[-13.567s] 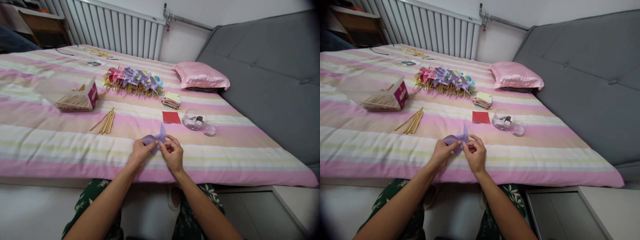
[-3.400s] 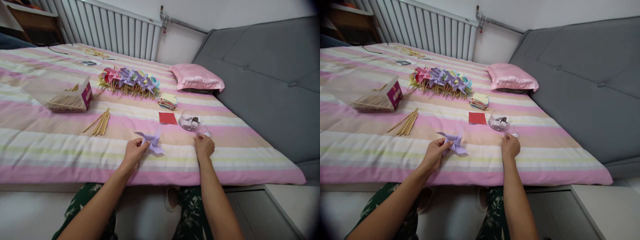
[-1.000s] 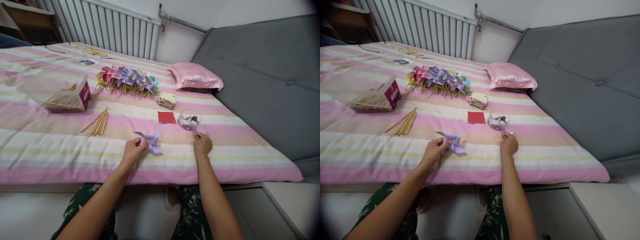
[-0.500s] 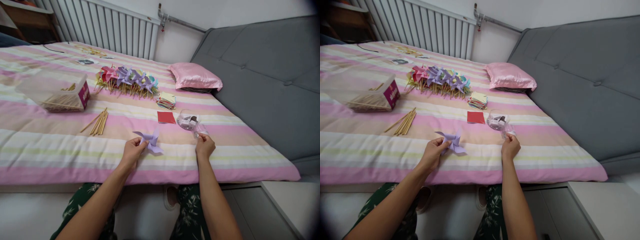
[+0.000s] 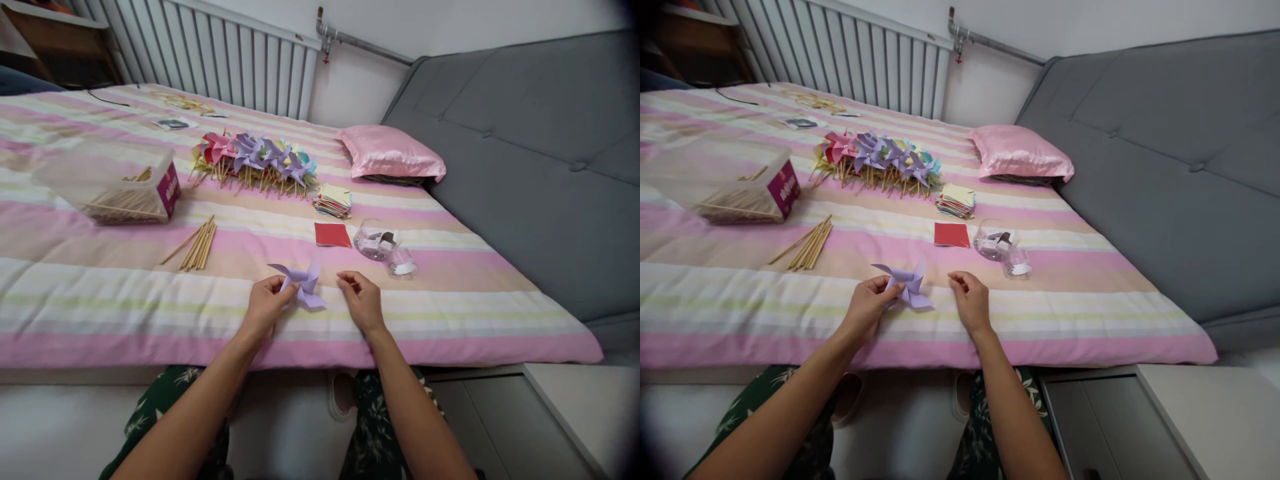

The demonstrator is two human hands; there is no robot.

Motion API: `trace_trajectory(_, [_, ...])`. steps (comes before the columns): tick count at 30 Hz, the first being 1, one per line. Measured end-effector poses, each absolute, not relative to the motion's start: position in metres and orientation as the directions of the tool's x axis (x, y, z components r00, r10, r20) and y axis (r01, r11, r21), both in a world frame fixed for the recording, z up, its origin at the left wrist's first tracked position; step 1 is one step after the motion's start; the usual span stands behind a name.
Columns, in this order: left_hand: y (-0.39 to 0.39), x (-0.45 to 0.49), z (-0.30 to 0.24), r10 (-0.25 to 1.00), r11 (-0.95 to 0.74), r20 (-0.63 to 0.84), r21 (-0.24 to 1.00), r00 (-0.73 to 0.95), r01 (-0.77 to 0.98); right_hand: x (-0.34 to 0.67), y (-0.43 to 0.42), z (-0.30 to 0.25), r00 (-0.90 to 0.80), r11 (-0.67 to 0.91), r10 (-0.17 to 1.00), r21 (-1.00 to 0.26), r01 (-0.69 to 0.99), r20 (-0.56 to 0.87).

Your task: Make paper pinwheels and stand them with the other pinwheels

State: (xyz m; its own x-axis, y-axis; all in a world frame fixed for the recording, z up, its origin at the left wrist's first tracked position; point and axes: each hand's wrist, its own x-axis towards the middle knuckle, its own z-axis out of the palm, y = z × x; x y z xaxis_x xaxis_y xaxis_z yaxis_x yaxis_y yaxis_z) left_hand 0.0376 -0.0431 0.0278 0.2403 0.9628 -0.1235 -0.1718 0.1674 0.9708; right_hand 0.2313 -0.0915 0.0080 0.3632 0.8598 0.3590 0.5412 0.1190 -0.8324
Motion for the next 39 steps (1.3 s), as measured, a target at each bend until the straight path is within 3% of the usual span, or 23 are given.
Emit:
trace_trajectory(3, [-0.043, 0.037, 0.028, 0.962, 0.160, -0.117, 0.974, 0.249, -0.162, 0.228, -0.091, 0.008, 0.293, 0.152, 0.894, -0.844, 0.514, 0.340])
trace_trajectory(7, [-0.044, 0.037, 0.029, 0.964, 0.155, -0.118, 0.978, 0.239, -0.143, 0.233, -0.091, 0.004, 0.329, 0.137, 0.884, -0.857, 0.497, 0.332])
trace_trajectory(16, [-0.043, 0.037, 0.028, 0.963, 0.158, -0.119, 0.977, 0.244, -0.146, 0.231, -0.091, 0.007, 0.290, 0.167, 0.863, -0.775, 0.610, 0.414])
trace_trajectory(22, [-0.044, 0.038, 0.030, 0.964, 0.158, -0.120, 0.976, 0.237, -0.147, 0.232, -0.090, 0.005, 0.271, 0.125, 0.880, -0.740, 0.661, 0.390])
trace_trajectory(29, [-0.044, 0.037, 0.028, 0.964, 0.154, -0.119, 0.979, 0.237, -0.135, 0.229, -0.093, 0.012, 0.169, 0.127, 0.905, -0.626, 0.769, 0.391])
trace_trajectory(35, [-0.044, 0.037, 0.029, 0.965, 0.146, -0.113, 0.980, 0.236, -0.131, 0.225, -0.095, 0.017, 0.193, 0.026, 0.921, -0.548, 0.836, 0.339])
trace_trajectory(37, [-0.045, 0.037, 0.030, 0.966, 0.148, -0.114, 0.980, 0.231, -0.133, 0.225, -0.095, 0.017, 0.216, 0.022, 0.913, -0.572, 0.820, 0.347])
trace_trajectory(39, [-0.045, 0.038, 0.031, 0.967, 0.149, -0.114, 0.979, 0.229, -0.141, 0.225, -0.096, 0.017, 0.255, 0.056, 0.901, -0.677, 0.734, 0.350])
